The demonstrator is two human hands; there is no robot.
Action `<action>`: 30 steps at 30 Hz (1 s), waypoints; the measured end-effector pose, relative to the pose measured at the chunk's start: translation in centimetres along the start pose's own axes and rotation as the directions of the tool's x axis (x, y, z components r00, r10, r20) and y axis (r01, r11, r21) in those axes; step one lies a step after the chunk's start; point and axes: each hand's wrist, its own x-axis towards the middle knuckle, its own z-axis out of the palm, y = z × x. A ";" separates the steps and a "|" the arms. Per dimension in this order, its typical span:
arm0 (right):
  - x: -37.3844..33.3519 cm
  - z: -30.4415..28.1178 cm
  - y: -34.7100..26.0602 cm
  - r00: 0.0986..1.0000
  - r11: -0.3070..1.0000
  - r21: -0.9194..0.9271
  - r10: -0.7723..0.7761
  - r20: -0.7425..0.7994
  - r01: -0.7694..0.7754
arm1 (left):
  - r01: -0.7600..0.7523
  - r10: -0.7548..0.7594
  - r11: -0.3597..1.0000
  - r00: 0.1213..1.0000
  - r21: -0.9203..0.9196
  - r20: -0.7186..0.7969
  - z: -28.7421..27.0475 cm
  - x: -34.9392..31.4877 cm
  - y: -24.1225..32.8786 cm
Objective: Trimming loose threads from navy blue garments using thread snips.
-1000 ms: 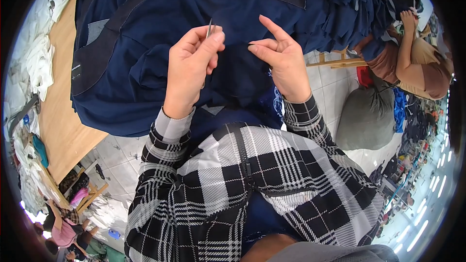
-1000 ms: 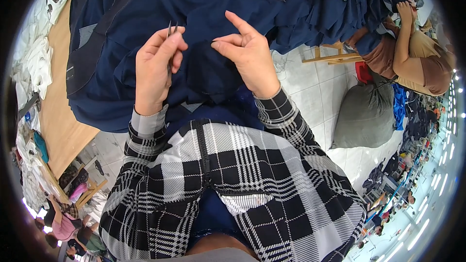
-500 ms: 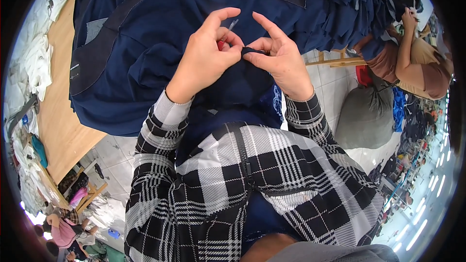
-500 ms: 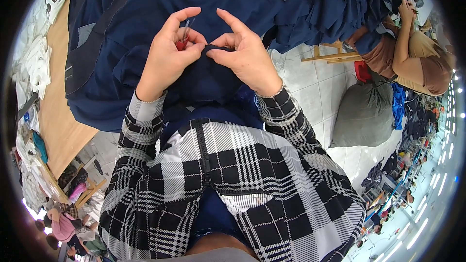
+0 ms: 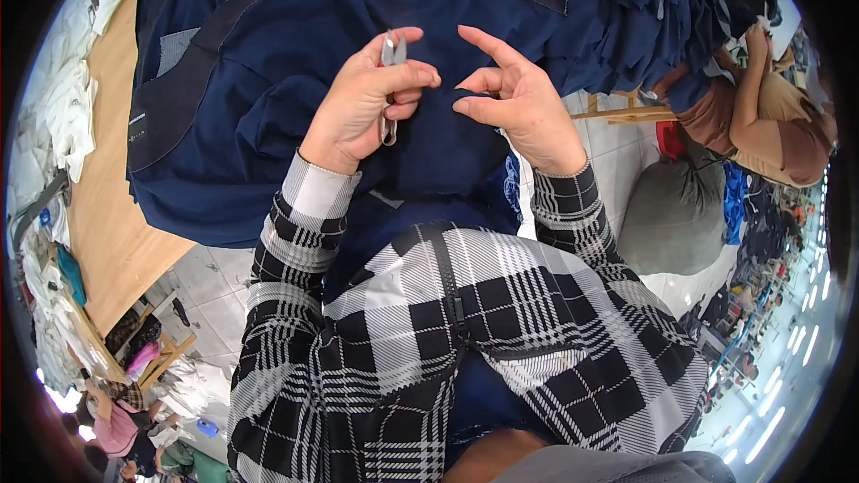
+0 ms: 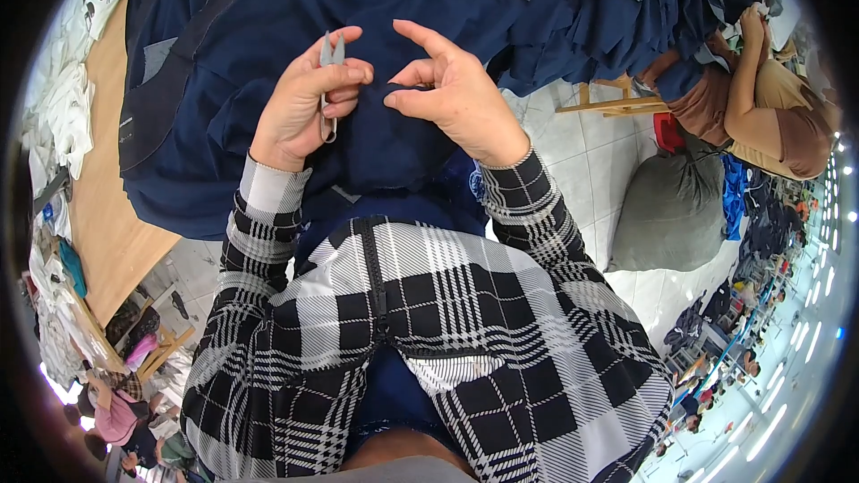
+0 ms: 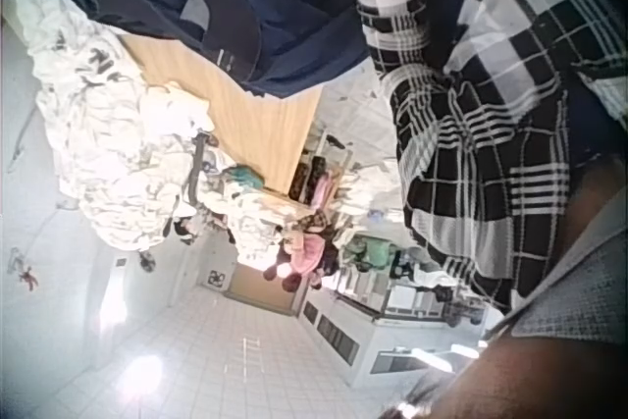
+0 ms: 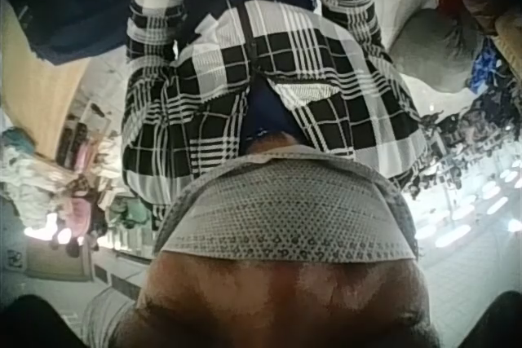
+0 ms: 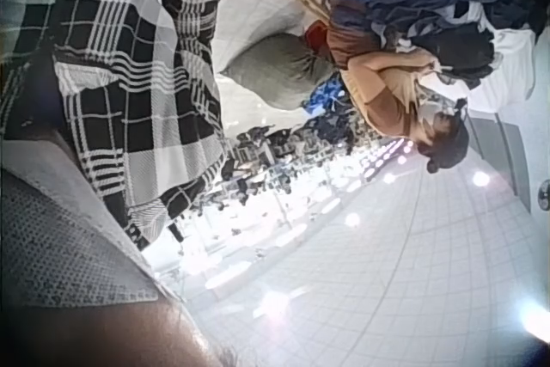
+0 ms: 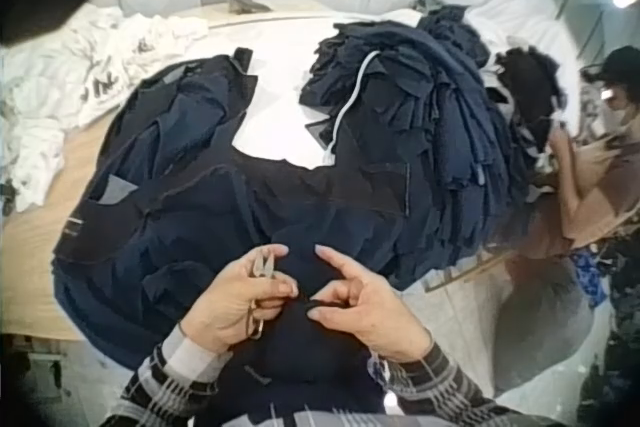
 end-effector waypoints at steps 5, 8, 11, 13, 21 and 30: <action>-0.1 -0.1 0.0 1.000 1.000 0.023 0.007 -0.007 -0.007 | -0.053 0.053 0.998 0.998 0.035 -0.018 0.0 -0.3 0.2; -0.1 0.0 -0.2 1.000 0.999 0.045 0.012 -0.011 -0.012 | -0.084 0.088 0.991 0.995 0.105 -0.038 0.2 -0.5 0.3; -0.1 0.0 -0.2 0.999 0.999 0.045 0.005 -0.031 -0.004 | -0.142 0.178 0.938 0.980 0.315 -0.088 0.6 -1.0 0.6; 0.0 -0.1 -0.1 0.999 1.000 0.030 -0.008 -0.049 0.009 | -0.165 0.224 0.901 0.969 0.402 -0.105 1.0 -1.3 0.8; -0.1 0.5 -0.4 0.999 0.994 -0.103 -0.027 -0.025 0.025 | -0.186 0.208 0.902 0.978 0.388 -0.015 1.6 -1.0 0.4; -0.1 0.5 -0.2 0.993 0.986 -0.147 -0.095 -0.071 0.084 | -0.168 0.220 0.930 0.967 0.328 -0.128 1.3 -1.0 0.6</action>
